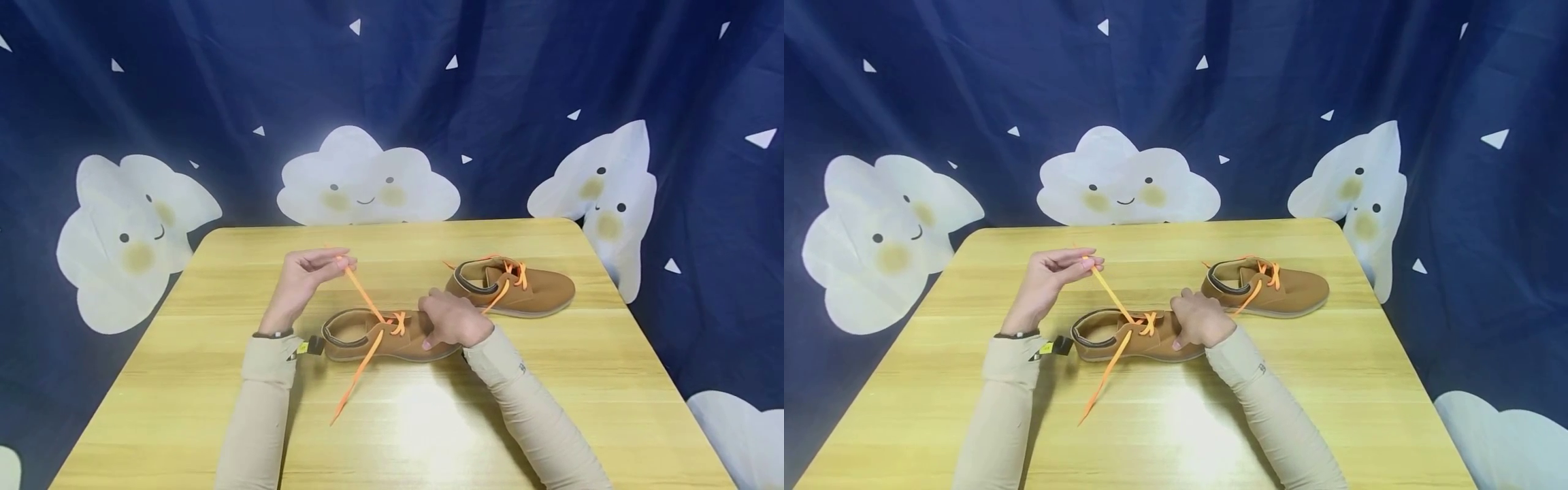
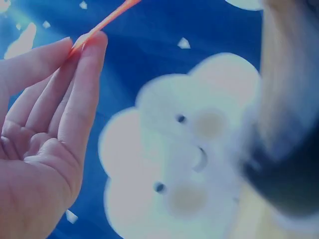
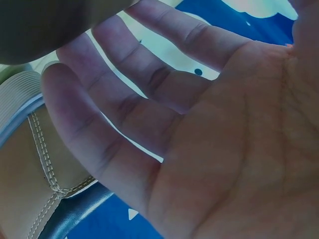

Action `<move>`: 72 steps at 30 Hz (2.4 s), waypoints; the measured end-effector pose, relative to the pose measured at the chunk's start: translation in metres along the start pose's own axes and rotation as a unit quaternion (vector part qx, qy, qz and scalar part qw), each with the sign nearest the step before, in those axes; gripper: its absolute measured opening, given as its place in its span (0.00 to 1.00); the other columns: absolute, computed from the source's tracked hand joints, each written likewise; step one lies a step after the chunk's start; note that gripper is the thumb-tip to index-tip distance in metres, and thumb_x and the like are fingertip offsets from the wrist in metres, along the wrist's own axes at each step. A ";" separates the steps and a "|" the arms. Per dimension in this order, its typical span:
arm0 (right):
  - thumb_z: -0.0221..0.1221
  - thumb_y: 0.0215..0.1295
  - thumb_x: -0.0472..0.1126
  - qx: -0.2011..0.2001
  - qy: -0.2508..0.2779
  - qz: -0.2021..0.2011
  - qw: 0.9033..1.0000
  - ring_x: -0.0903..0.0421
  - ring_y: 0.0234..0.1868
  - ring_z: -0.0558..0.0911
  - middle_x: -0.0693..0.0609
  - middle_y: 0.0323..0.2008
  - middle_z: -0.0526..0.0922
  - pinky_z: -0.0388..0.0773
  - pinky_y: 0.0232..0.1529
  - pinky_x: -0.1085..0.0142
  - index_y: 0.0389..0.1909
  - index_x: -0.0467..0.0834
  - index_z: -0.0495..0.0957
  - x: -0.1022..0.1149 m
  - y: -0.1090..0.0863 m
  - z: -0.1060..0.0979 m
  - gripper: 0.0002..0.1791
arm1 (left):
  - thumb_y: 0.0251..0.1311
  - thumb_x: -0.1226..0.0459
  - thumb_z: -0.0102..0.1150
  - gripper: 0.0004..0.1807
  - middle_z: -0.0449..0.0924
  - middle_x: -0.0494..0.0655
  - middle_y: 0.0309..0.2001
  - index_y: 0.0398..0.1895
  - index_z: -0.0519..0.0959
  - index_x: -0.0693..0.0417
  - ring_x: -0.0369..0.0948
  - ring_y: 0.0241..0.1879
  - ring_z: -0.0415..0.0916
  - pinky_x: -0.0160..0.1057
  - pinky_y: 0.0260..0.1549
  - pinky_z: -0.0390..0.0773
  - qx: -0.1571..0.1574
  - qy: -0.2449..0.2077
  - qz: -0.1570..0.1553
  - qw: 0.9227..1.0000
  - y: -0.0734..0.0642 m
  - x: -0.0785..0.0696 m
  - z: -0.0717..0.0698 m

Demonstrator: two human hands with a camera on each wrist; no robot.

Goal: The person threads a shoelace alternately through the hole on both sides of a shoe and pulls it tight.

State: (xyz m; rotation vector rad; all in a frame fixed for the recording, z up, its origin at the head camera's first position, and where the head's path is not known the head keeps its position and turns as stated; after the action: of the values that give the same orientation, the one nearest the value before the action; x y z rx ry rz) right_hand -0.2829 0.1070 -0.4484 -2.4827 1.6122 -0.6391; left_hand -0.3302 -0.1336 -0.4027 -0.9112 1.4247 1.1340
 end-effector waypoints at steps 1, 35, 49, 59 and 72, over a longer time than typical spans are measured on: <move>0.80 0.48 0.51 0.000 0.001 -0.001 1.000 0.48 0.51 0.79 0.47 0.50 0.78 0.81 0.51 0.43 0.55 0.43 0.79 0.000 0.000 0.000 0.34 | 0.65 0.65 0.70 0.15 0.92 0.41 0.43 0.53 0.86 0.59 0.40 0.46 0.90 0.40 0.55 0.85 -0.003 0.004 0.012 1.000 -0.002 -0.008 0.003; 0.56 0.76 0.34 -0.285 0.593 -0.234 0.716 0.56 0.43 0.88 0.56 0.36 0.90 0.86 0.55 0.57 0.45 0.47 0.88 0.028 -0.035 -0.071 0.12 | 0.73 0.62 0.59 0.19 0.84 0.49 0.60 0.64 0.79 0.54 0.49 0.65 0.79 0.51 0.67 0.77 0.146 0.402 0.097 0.899 -0.023 -0.030 0.057; 0.61 0.74 0.37 -0.286 0.628 -0.166 0.704 0.57 0.28 0.85 0.56 0.25 0.89 0.85 0.36 0.65 0.43 0.43 0.86 0.010 -0.028 -0.068 0.06 | 0.65 0.69 0.67 0.04 0.90 0.45 0.41 0.40 0.89 0.54 0.41 0.47 0.86 0.42 0.53 0.85 0.243 0.461 0.058 0.852 -0.018 0.015 0.075; 0.59 0.75 0.41 -0.110 0.580 -0.106 0.800 0.60 0.19 0.79 0.52 0.20 0.83 0.80 0.27 0.69 0.38 0.33 0.84 0.015 -0.005 -0.037 0.13 | 0.69 0.67 0.63 0.04 0.89 0.42 0.39 0.38 0.87 0.53 0.40 0.45 0.86 0.43 0.52 0.85 0.221 0.464 0.053 0.856 -0.013 0.021 0.072; 0.54 0.68 0.33 -0.011 0.505 -0.062 0.861 0.60 0.15 0.77 0.51 0.16 0.82 0.77 0.18 0.70 0.27 0.34 0.84 0.022 0.017 0.003 0.13 | 0.70 0.63 0.63 0.05 0.89 0.41 0.37 0.37 0.87 0.50 0.37 0.39 0.83 0.42 0.47 0.84 0.199 0.467 0.039 0.861 -0.010 0.024 0.071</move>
State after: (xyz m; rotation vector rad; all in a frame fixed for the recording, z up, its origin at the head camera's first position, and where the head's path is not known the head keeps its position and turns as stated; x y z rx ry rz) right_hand -0.2887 0.0794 -0.4502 -2.3626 1.6382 -2.2166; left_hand -0.3061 -0.0668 -0.4281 -1.1589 2.3837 0.3619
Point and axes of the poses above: each hand's wrist, its own y-axis towards the middle knuckle, its own z-axis out of the palm, x = y × z, the point moved 7 cm from there along y, towards the middle knuckle
